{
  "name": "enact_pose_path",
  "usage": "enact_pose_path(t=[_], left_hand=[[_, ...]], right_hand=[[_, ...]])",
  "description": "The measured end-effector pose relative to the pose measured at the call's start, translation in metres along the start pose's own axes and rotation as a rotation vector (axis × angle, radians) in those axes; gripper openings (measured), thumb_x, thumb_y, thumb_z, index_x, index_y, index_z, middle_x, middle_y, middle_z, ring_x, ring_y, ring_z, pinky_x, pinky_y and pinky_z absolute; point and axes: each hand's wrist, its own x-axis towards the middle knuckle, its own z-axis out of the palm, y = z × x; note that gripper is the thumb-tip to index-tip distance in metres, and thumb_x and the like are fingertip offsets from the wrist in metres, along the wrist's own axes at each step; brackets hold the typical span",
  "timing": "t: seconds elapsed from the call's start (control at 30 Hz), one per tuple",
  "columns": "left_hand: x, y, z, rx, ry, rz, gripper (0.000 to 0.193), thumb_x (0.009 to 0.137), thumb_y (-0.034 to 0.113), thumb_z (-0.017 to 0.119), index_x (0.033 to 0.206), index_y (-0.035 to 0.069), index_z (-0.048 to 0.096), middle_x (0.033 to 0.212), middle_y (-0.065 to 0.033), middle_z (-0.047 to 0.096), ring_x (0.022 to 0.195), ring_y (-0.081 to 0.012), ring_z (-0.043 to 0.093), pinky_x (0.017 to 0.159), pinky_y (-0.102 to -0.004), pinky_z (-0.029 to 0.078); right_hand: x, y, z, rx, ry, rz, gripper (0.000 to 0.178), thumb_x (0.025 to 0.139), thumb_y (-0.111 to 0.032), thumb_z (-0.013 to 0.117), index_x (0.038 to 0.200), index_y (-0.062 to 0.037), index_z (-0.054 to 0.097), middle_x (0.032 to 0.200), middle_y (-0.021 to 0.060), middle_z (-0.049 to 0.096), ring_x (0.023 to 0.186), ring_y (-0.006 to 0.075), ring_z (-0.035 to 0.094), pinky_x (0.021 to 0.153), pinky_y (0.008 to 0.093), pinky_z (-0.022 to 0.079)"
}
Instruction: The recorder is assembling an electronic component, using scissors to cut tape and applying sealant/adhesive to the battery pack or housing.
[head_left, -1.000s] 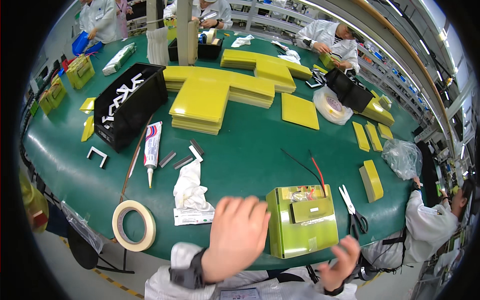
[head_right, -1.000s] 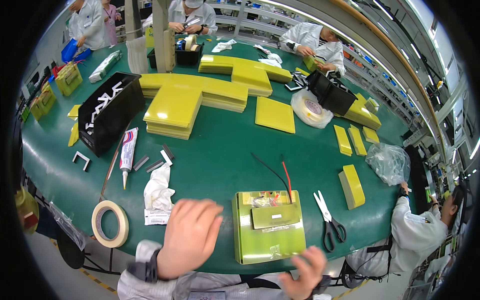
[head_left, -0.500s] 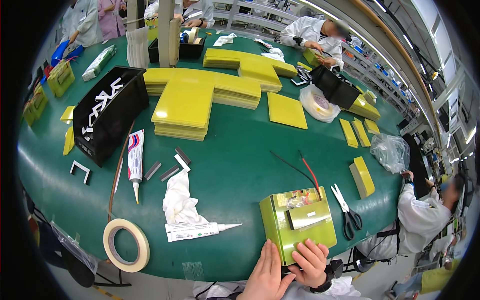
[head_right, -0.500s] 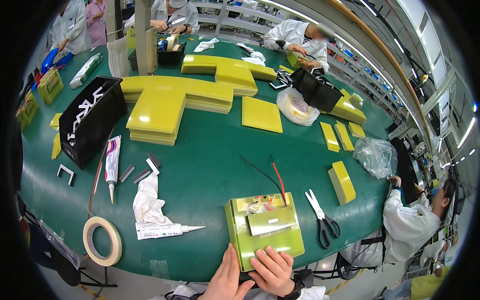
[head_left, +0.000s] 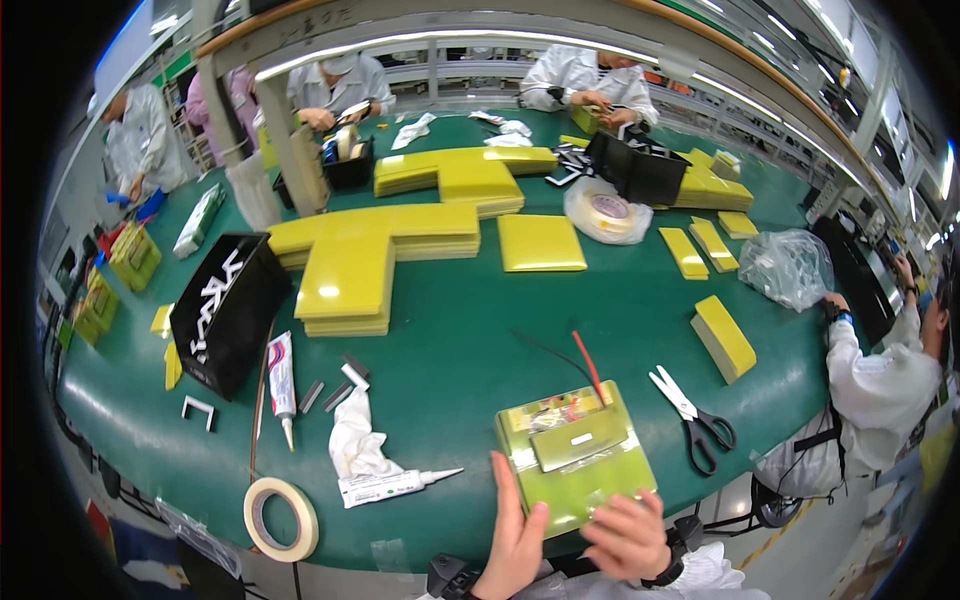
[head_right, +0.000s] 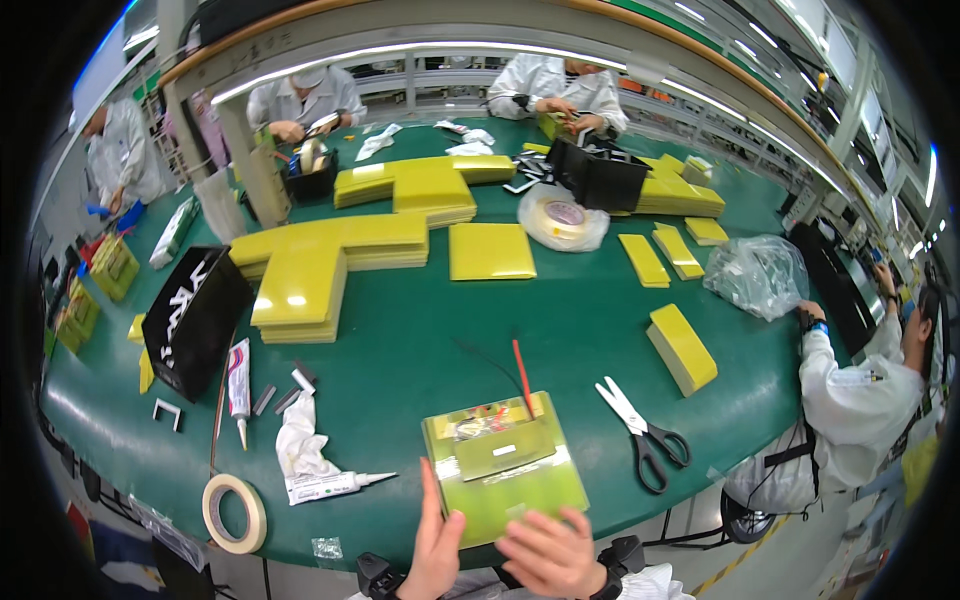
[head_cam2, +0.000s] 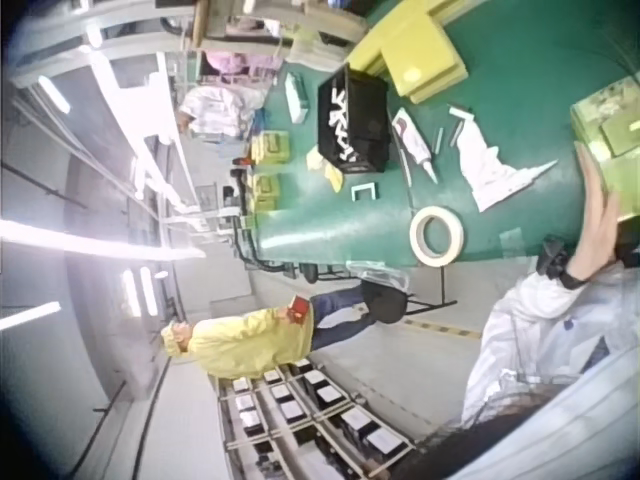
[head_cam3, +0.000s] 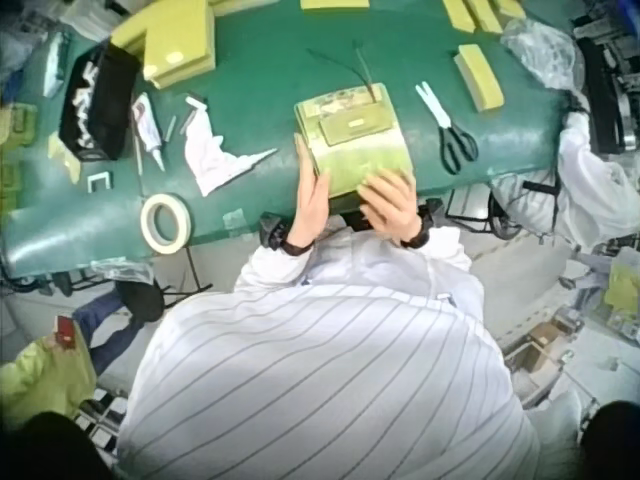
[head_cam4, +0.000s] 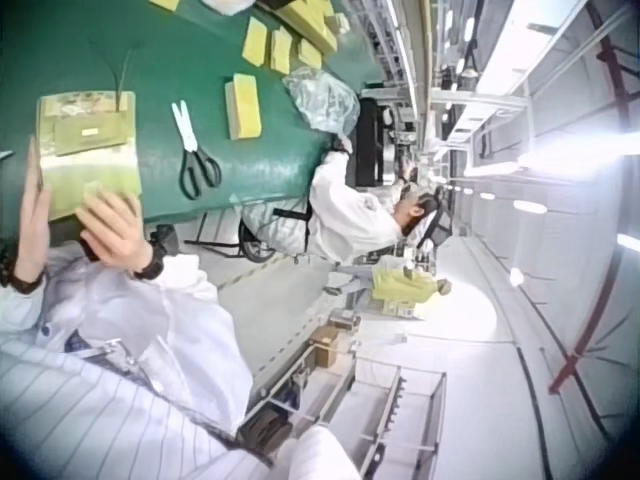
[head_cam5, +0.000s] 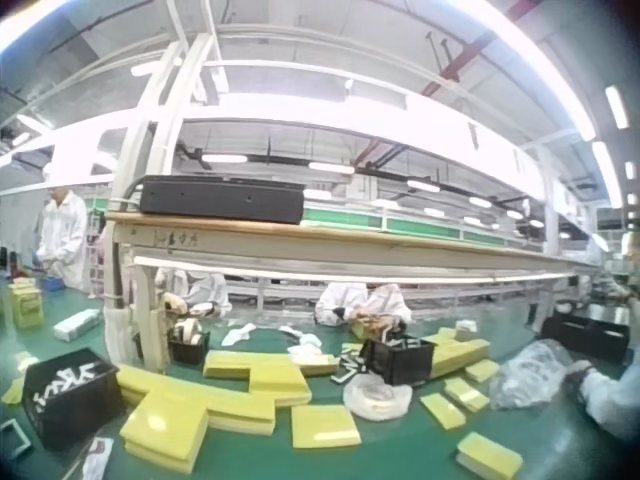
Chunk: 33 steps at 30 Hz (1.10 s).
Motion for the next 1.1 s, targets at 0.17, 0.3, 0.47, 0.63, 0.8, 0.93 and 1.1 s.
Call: enact_pose_path(t=[0.17,0.3,0.47,0.63,0.8,0.93,1.1], left_hand=[[0.006,-0.005,0.004,-0.263,0.035,-0.11,0.056,0.096,0.01,0.035,0.145,-0.004,0.011,0.15,-0.0157,0.019,0.137,-0.024,0.02,0.11,-0.031,0.016],[0.009,0.0,0.005,-0.334,0.129,-0.273,0.054,0.095,0.011,0.036,0.145,-0.003,0.017,0.145,-0.0137,0.029,0.131,-0.0223,0.032,0.107,-0.0315,0.025],[0.005,0.01,0.012,-0.366,0.254,-0.423,0.055,0.093,0.009,0.043,0.143,-0.002,0.023,0.136,-0.0139,0.041,0.121,-0.0245,0.044,0.101,-0.0341,0.035],[0.0,0.001,0.005,-0.351,0.308,-0.41,0.054,0.092,0.009,0.045,0.141,-0.002,0.026,0.136,-0.0153,0.042,0.12,-0.0268,0.046,0.1,-0.0367,0.036],[0.001,0.001,0.002,-0.357,0.232,-0.394,0.054,0.091,0.013,0.047,0.139,-0.002,0.029,0.136,-0.0174,0.042,0.123,-0.0303,0.044,0.103,-0.0388,0.034],[0.006,0.002,-0.007,-0.343,0.246,-0.402,0.051,0.093,0.021,0.045,0.138,-0.001,0.033,0.135,-0.0157,0.045,0.121,-0.0289,0.046,0.102,-0.0391,0.036],[0.027,0.011,0.006,-0.461,0.368,-0.549,0.052,0.095,0.033,0.043,0.136,0.001,0.038,0.134,-0.0143,0.047,0.12,-0.0276,0.047,0.101,-0.0401,0.038]], right_hand=[[0.008,0.035,-0.018,0.612,0.336,0.69,0.048,0.092,-0.013,0.043,0.134,0.0086,0.037,0.144,0.0238,0.032,0.135,0.0333,0.032,0.11,0.0375,0.021],[0.003,0.045,-0.002,1.064,0.151,0.738,0.06,0.1,-0.031,0.035,0.142,0.0088,0.019,0.149,0.0192,0.023,0.139,0.026,0.021,0.112,0.0321,0.016],[0.007,0.037,0.002,1.0,0.164,0.712,0.059,0.097,-0.019,0.042,0.142,0.0079,0.015,0.15,0.0231,0.018,0.14,0.0319,0.019,0.112,0.0352,0.017],[0.011,0.035,-0.002,0.947,0.139,0.678,0.061,0.098,-0.024,0.041,0.141,0.0099,0.014,0.149,0.0257,0.017,0.139,0.0356,0.019,0.112,0.037,0.018],[0.016,0.031,-0.003,0.66,0.36,0.69,0.043,0.092,-0.015,0.053,0.128,0.0066,0.043,0.124,0.0239,0.048,0.11,0.032,0.052,0.097,0.0341,0.04],[0.006,0.044,-0.024,0.743,0.027,0.614,0.067,0.095,-0.018,0.05,0.144,0.0038,0.01,0.146,0.0219,0.024,0.134,0.0312,0.026,0.109,0.035,0.023],[0.022,0.075,-0.029,0.97,-0.076,0.644,0.069,0.098,-0.035,0.039,0.14,0.0128,0.01,0.147,0.0306,0.011,0.14,0.038,0.012,0.113,0.0382,0.015]])
